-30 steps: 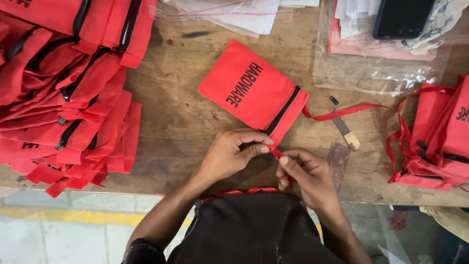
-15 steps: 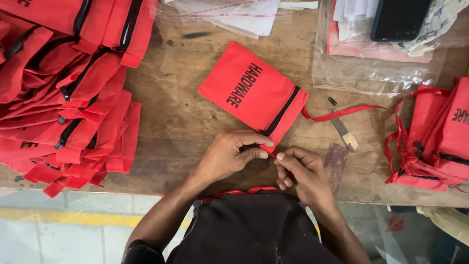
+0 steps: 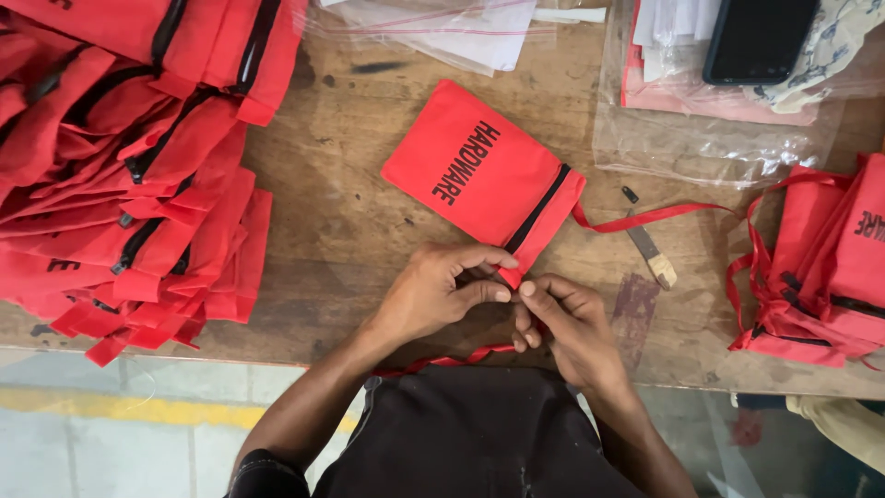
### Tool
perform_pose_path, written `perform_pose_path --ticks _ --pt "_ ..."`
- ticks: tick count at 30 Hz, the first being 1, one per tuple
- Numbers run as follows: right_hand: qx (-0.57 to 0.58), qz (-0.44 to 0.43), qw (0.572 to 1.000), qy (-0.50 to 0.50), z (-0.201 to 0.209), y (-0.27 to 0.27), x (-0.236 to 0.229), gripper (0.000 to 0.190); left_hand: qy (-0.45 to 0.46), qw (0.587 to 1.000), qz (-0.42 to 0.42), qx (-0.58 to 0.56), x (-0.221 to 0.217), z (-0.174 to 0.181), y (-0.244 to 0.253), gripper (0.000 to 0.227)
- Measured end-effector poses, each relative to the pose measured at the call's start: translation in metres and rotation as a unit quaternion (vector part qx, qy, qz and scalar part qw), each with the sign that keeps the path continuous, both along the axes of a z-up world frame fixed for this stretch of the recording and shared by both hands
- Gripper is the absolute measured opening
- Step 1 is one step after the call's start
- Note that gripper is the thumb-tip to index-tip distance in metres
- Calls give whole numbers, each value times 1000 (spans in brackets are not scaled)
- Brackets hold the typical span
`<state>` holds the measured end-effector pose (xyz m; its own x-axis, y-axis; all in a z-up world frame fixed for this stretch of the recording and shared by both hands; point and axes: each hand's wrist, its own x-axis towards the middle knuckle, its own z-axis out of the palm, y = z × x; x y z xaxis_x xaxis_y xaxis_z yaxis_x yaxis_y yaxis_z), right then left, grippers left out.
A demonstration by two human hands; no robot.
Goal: Threading red ribbons into small red fabric hardware pouches to create drawstrings.
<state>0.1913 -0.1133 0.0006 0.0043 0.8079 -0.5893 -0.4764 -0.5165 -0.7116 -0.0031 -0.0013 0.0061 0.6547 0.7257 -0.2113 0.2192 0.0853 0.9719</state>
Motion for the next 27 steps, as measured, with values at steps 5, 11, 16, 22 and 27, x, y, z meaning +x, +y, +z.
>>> perform_pose_path --ticks 5,11,16,22,27 --pt "6 14 1000 -11 -4 4 -1 25 -19 998 28 47 -3 3 -5 25" --pt "2 13 999 -39 -6 3 -5 27 76 952 115 273 -4 9 -16 15" --pt "31 21 986 -162 12 4 -21 30 126 925 138 330 -4 19 -19 12" --pt "216 97 783 -575 24 13 -28 46 102 927 142 332 -2 21 -33 19" --pt "300 154 689 -641 20 22 -24 45 72 935 132 322 6 24 -43 21"
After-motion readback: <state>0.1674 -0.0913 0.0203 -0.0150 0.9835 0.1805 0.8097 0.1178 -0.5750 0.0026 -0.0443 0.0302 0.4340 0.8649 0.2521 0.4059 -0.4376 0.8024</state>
